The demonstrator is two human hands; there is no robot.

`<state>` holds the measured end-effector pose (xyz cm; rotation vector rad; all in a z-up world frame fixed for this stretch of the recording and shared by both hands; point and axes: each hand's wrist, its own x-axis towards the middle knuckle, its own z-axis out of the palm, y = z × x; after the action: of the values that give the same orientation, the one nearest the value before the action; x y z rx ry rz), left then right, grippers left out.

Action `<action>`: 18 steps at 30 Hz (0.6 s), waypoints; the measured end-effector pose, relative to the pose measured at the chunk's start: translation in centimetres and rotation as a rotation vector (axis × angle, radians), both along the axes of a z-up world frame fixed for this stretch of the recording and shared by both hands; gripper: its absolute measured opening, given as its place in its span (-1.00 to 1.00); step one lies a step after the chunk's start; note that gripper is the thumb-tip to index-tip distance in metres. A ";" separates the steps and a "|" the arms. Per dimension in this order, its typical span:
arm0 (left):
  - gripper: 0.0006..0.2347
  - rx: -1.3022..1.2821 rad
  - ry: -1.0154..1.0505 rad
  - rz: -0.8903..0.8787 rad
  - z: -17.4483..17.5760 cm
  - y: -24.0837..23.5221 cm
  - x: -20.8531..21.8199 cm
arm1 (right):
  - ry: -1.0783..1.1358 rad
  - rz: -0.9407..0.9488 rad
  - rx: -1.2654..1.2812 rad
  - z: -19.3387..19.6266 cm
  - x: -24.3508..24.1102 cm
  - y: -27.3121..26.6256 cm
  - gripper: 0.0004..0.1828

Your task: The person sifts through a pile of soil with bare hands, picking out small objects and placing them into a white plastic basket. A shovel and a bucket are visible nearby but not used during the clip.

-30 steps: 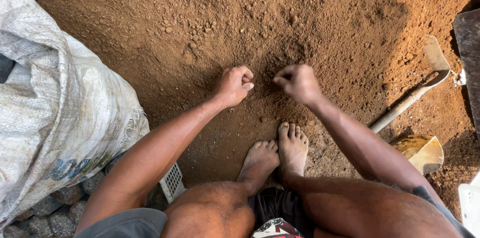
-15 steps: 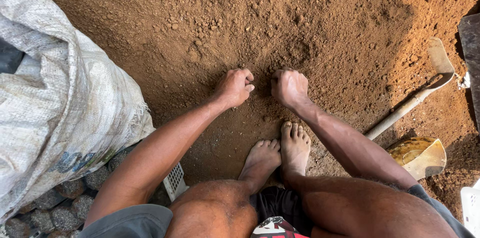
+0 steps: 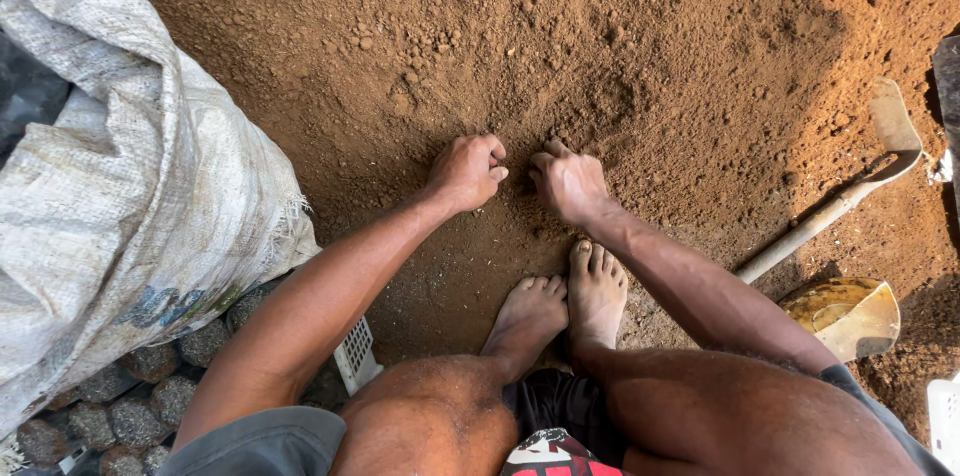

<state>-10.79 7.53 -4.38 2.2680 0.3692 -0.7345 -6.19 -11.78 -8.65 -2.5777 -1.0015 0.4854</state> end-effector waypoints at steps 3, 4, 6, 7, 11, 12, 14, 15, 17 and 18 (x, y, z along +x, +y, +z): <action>-0.80 0.010 0.012 0.006 0.4 0.2 0.1 | 0.082 0.065 -0.180 -0.2 0.0 0.0 -0.83; -0.80 0.014 0.020 0.005 0.5 0.1 -0.1 | 0.068 0.082 -0.156 -0.3 -0.2 -0.3 -0.86; -0.80 0.003 0.020 0.015 0.6 0.1 -0.2 | 0.038 0.116 -0.105 -0.8 0.1 -0.7 -0.91; -0.80 -0.002 0.018 0.020 0.6 0.2 -0.2 | 0.115 0.102 0.031 -1.0 0.5 -1.1 -0.91; -0.81 -0.074 0.046 0.069 0.3 0.4 -0.3 | 0.680 -0.109 0.405 -0.7 2.5 -3.0 -0.93; -0.82 -0.083 0.052 0.061 0.1 0.4 -0.2 | 0.880 -0.205 0.451 -0.2 3.1 -3.7 -0.92; -0.82 -0.110 0.040 0.055 -0.5 0.2 0.0 | 1.060 -0.316 0.530 1.0 3.8 -4.2 -0.93; -0.82 -0.127 0.023 0.057 -0.9 0.1 0.0 | 1.150 -0.369 0.569 1.7 4.1 -4.2 -0.92; -0.84 -0.147 -0.018 0.030 -1.8 -0.3 -0.3 | 1.101 -0.433 0.625 3.2 4.1 -4.1 -0.95; -0.87 -0.149 -0.048 0.001 -2.3 -0.6 -0.4 | 1.074 -0.462 0.653 4.0 4.2 -4.0 -0.96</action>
<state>-11.15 6.94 -6.68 2.1408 0.2834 -0.6823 -1.96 -15.83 -4.67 -1.4972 -0.1169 1.0183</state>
